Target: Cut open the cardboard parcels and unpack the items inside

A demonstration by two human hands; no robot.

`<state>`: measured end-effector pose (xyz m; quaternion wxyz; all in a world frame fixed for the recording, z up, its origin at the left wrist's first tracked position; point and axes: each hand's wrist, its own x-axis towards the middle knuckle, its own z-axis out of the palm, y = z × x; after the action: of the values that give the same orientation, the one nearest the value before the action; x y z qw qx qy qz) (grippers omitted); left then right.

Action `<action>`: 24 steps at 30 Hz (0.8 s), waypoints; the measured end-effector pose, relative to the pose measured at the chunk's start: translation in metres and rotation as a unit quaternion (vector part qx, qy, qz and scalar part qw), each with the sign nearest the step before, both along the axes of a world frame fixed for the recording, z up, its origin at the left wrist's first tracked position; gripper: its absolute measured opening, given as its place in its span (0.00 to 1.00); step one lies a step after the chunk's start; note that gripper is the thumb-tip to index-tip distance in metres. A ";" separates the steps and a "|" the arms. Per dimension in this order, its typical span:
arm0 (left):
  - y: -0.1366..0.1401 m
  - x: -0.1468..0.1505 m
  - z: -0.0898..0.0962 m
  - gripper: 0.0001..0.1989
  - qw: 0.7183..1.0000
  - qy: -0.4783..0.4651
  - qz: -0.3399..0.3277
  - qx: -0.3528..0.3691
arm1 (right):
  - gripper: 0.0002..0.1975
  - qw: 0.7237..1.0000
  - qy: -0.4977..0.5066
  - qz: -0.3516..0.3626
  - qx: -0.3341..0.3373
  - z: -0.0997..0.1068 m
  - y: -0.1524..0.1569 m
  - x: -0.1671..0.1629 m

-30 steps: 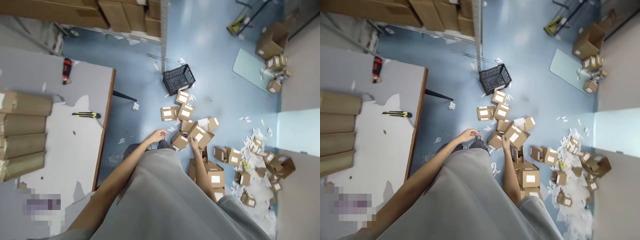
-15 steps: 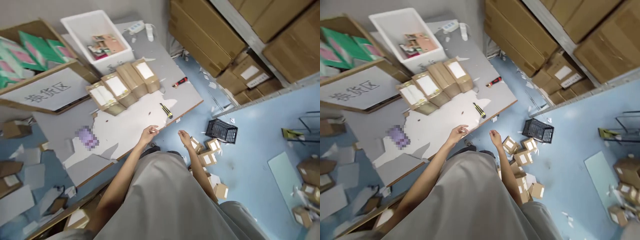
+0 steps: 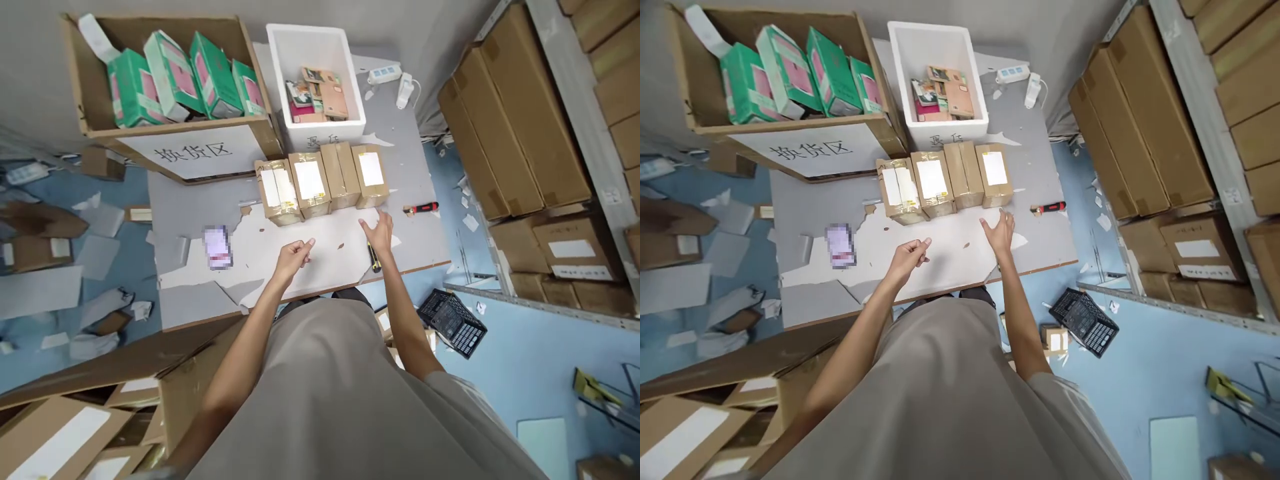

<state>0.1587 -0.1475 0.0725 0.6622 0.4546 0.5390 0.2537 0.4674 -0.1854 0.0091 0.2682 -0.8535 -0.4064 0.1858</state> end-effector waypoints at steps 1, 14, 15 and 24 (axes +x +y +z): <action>0.002 0.004 0.003 0.35 1.000 0.002 0.009 0.001 | 0.44 1.000 -0.009 0.000 -0.015 0.001 0.019 0.008; -0.021 0.066 0.003 0.38 0.998 0.030 0.043 -0.043 | 0.46 0.997 0.001 -0.042 -0.071 -0.013 0.109 0.059; -0.024 0.068 0.000 0.37 0.997 0.033 0.043 -0.049 | 0.46 0.997 0.005 -0.041 -0.070 -0.012 0.109 0.063; -0.032 0.062 -0.031 0.24 0.997 -0.002 0.066 -0.032 | 0.43 0.997 -0.048 -0.051 0.023 0.021 0.040 0.092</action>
<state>0.2203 -0.1795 0.0414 0.6592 0.3962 0.5743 0.2806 0.5594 -0.1449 0.0304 0.2771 -0.8745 -0.3790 0.1217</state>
